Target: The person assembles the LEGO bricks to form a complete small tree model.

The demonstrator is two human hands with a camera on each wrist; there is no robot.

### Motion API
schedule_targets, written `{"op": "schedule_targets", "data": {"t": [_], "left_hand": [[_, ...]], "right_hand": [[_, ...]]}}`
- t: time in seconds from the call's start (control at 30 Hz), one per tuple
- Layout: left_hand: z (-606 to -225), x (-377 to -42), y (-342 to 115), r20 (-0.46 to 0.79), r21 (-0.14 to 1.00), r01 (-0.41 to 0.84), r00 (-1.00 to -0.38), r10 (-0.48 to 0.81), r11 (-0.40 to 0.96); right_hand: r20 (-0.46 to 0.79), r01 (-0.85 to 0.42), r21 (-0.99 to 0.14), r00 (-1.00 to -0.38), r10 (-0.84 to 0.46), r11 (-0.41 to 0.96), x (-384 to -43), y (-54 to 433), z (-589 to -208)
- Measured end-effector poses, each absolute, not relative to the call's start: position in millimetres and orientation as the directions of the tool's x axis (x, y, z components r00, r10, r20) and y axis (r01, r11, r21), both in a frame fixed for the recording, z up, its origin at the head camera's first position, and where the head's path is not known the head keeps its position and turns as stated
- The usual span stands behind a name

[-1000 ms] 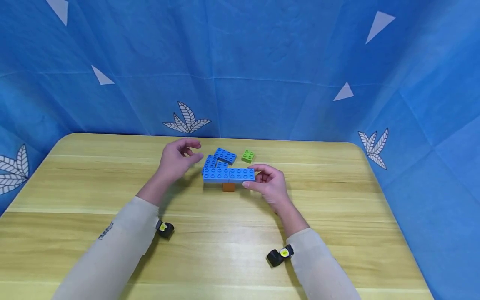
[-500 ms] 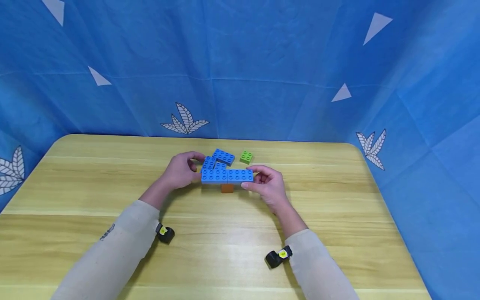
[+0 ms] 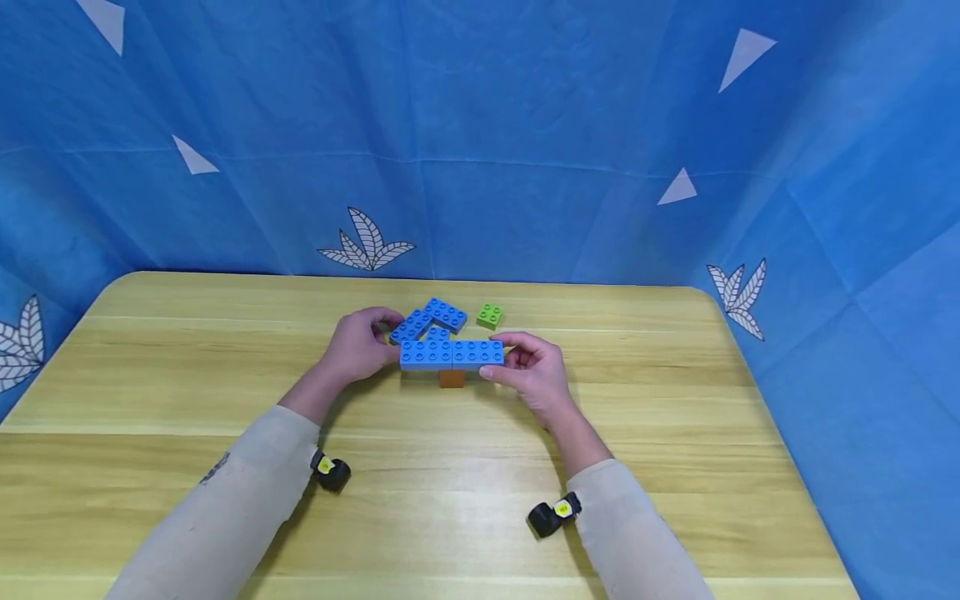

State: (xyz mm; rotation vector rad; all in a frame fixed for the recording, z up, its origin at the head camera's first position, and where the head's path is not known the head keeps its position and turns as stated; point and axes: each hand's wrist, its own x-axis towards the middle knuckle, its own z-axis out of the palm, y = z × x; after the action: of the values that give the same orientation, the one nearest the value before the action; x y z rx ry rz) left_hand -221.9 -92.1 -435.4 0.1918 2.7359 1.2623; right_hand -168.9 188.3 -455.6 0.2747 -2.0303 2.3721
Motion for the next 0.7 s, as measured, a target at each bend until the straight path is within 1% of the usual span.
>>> {"op": "schedule_targets", "data": {"t": [0.2, 0.43, 0.7], "left_hand": [[-437, -223, -99, -0.036, 0.741, 0.057, -0.992, 0.124, 0.670], [-436, -221, -101, -0.049, 0.713, 0.036, -0.994, 0.101, 0.700], [-434, -219, -105, -0.046, 0.766, 0.009, -0.997, 0.069, 0.643]], "right_hand": [[0.138, -0.119, -0.979, -0.984, -0.111, -0.164, -169, 188, -456], [0.135, -0.116, -0.979, -0.984, -0.112, -0.166, -169, 189, -457], [0.141, -0.121, -0.979, -0.983, -0.119, -0.164, -169, 188, -456]]}}
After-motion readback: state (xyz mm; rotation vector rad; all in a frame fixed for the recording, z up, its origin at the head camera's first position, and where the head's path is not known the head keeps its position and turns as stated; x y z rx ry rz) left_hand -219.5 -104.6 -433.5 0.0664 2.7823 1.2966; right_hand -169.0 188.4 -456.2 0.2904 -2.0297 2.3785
